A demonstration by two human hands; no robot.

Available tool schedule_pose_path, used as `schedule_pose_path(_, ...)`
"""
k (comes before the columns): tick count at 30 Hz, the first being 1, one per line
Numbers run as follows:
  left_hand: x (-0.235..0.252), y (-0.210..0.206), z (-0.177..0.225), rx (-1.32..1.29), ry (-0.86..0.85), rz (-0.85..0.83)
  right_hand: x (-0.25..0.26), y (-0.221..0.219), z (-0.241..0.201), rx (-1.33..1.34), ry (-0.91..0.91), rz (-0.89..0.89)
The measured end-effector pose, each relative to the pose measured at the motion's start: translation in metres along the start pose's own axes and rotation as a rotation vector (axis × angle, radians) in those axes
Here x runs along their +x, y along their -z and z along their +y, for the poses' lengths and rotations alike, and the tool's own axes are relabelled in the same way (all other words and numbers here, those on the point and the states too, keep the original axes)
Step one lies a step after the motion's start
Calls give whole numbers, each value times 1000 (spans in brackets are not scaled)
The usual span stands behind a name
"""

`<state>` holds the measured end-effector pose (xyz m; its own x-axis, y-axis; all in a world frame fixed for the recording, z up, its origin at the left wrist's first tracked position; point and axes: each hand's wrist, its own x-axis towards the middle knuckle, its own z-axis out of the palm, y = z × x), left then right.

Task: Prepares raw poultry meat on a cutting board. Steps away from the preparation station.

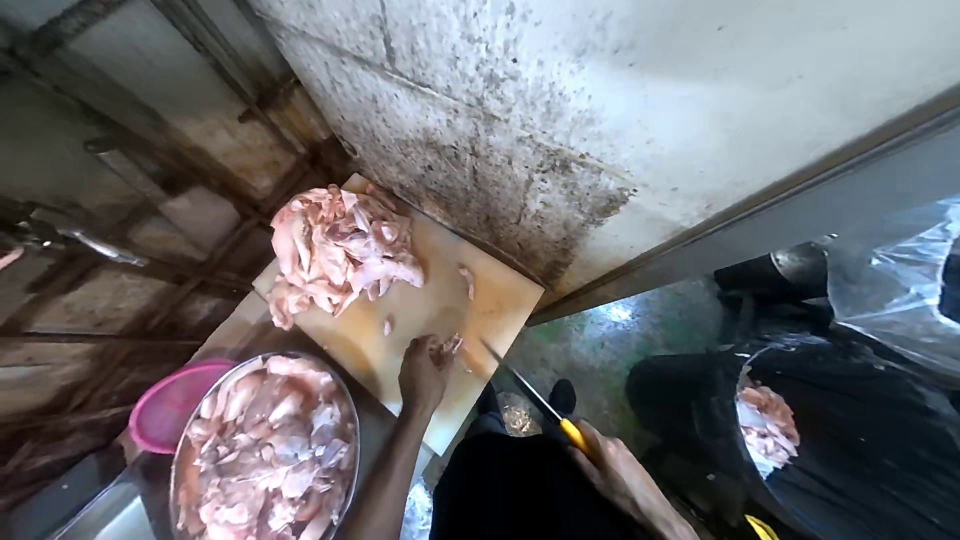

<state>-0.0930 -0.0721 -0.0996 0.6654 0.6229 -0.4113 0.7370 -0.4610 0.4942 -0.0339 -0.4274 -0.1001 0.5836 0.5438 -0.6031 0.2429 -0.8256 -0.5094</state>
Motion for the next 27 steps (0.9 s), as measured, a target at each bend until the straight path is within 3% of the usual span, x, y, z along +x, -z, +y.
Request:
schedule_pose_path(3, 10, 0, 12, 116, 5, -136, 3, 7, 1, -92, 15, -162)
schedule_pose_path(6, 20, 10, 8, 14, 74, -209, 9, 14, -3, -151, -21, -227)
schedule_pose_path(10, 25, 21, -5, -353, 61, -217, 20, 21, -25, -136, -112, -103)
schedule_pose_path(15, 7, 19, 19, -882, 47, -39, 32, 24, -37, 13, -95, 106)
schedule_pose_path(20, -19, -29, -9, -474, 213, -65, 29, 23, -44, 33, -26, 53)
schedule_pose_path(27, -35, -31, -18, -370, 202, 2, 29, 4, -56, 58, 70, -24)
